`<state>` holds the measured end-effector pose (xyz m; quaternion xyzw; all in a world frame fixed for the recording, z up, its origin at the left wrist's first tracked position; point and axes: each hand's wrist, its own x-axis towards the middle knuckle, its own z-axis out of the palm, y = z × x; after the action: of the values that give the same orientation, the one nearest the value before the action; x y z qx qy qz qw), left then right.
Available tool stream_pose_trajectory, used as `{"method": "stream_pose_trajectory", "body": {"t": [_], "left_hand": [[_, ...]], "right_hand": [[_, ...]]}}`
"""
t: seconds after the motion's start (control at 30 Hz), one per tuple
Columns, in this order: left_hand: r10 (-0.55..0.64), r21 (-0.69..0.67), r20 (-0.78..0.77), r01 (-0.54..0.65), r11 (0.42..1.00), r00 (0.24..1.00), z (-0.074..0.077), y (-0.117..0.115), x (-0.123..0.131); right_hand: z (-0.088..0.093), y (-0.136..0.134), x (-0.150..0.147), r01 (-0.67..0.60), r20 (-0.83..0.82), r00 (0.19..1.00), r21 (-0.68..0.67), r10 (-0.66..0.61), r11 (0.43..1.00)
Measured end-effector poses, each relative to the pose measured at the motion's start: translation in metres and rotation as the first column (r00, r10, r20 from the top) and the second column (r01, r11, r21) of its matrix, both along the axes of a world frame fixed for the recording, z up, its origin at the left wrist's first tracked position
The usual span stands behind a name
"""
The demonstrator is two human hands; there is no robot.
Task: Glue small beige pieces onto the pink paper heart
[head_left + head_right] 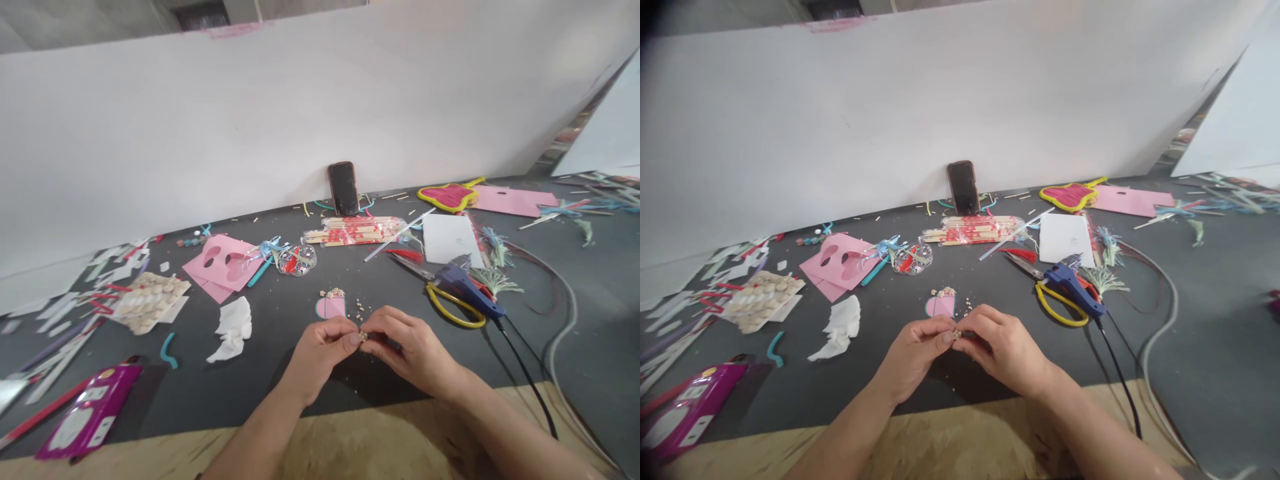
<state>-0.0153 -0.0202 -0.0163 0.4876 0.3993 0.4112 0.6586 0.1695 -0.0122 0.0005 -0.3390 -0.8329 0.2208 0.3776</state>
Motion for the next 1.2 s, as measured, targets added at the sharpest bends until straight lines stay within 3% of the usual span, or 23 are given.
{"method": "stream_pose_trajectory", "body": {"t": [0.27, 1.2], "left_hand": [[-0.019, -0.026, 0.093, 0.021, 0.999, 0.996, -0.0002, -0.0014, -0.0002], [-0.007, 0.038, 0.011, 0.007, 0.999, 1.000, -0.0019, 0.0003, -0.0025]], "right_hand": [[-0.0009, -0.0003, -0.0002, -0.029, -0.046, 0.999, -0.021, 0.028, 0.999], [-0.0033, -0.0010, -0.0009, -0.053, -0.053, 0.997, -0.039, 0.051, 0.998]]}}
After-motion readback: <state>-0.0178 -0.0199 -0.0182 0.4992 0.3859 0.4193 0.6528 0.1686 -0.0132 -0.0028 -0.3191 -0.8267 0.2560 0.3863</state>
